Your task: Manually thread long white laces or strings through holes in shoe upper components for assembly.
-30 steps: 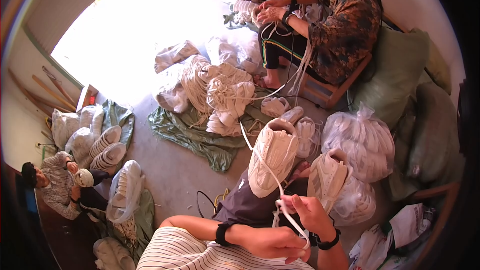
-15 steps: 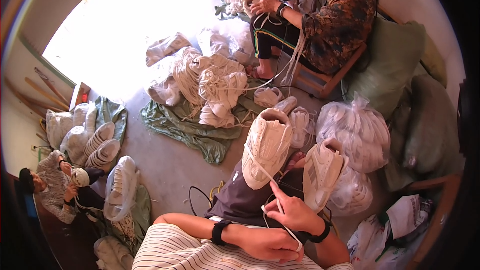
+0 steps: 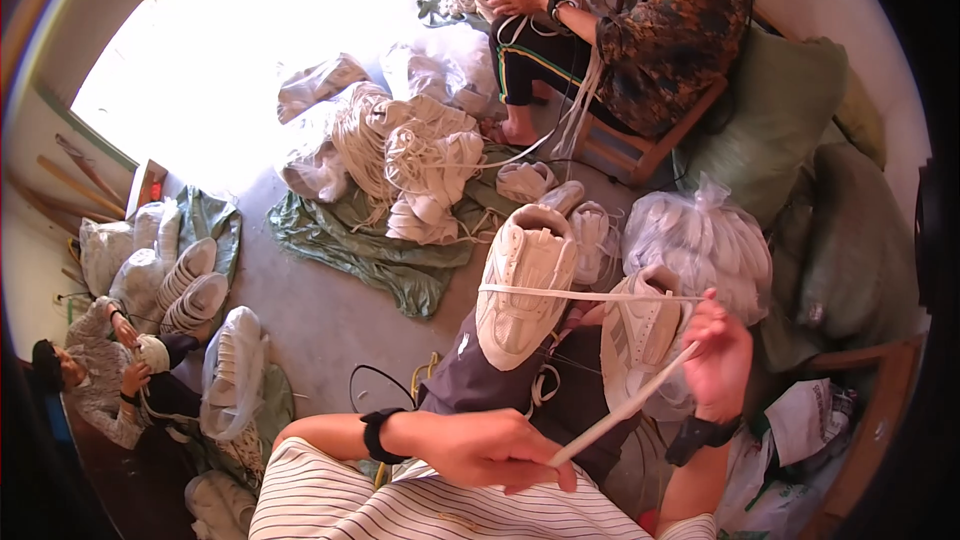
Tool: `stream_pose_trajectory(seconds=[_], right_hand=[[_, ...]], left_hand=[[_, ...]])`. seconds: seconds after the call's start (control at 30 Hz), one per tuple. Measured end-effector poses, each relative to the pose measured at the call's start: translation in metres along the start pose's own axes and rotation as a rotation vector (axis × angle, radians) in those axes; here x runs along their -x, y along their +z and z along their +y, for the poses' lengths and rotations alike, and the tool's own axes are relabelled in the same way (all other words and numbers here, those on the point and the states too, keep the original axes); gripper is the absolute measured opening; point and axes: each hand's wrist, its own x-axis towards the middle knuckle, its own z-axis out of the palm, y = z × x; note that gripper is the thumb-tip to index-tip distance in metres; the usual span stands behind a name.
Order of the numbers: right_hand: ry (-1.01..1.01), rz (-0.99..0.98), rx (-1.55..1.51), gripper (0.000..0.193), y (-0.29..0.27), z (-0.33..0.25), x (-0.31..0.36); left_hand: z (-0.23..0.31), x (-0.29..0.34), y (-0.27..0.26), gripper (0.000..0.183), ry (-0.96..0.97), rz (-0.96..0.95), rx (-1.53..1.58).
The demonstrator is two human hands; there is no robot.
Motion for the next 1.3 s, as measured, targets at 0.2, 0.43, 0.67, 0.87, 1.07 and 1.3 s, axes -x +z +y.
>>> stream_pose_trajectory(seconds=[0.2, 0.43, 0.67, 0.87, 1.07, 1.3], right_hand=[[-0.192, 0.045, 0.075, 0.042, -0.007, -0.084, -0.002], [-0.325, 0.276, 0.151, 0.035, -0.061, -0.163, 0.006], [-0.496, 0.437, 0.083, 0.022, -0.129, -0.232, 0.025], [-0.576, 0.587, 0.114, 0.026, -0.184, -0.284, 0.052], [-0.696, 0.813, 0.308, 0.026, -0.219, -0.304, 0.069], [-0.695, 0.739, 0.332, 0.02, -0.237, -0.316, 0.07]], left_hand=[[0.036, 0.043, -0.042, 0.023, -0.026, 0.426, -0.202], [0.042, 0.067, -0.074, 0.027, 0.031, 1.301, -0.681], [0.008, 0.115, -0.147, 0.037, -0.055, 1.611, -0.866], [-0.03, 0.197, -0.187, 0.048, -0.668, 1.65, -0.625], [-0.096, 0.314, -0.22, 0.045, -0.462, 1.907, -0.24], [-0.116, 0.324, -0.214, 0.024, -0.176, 2.03, 0.001]])
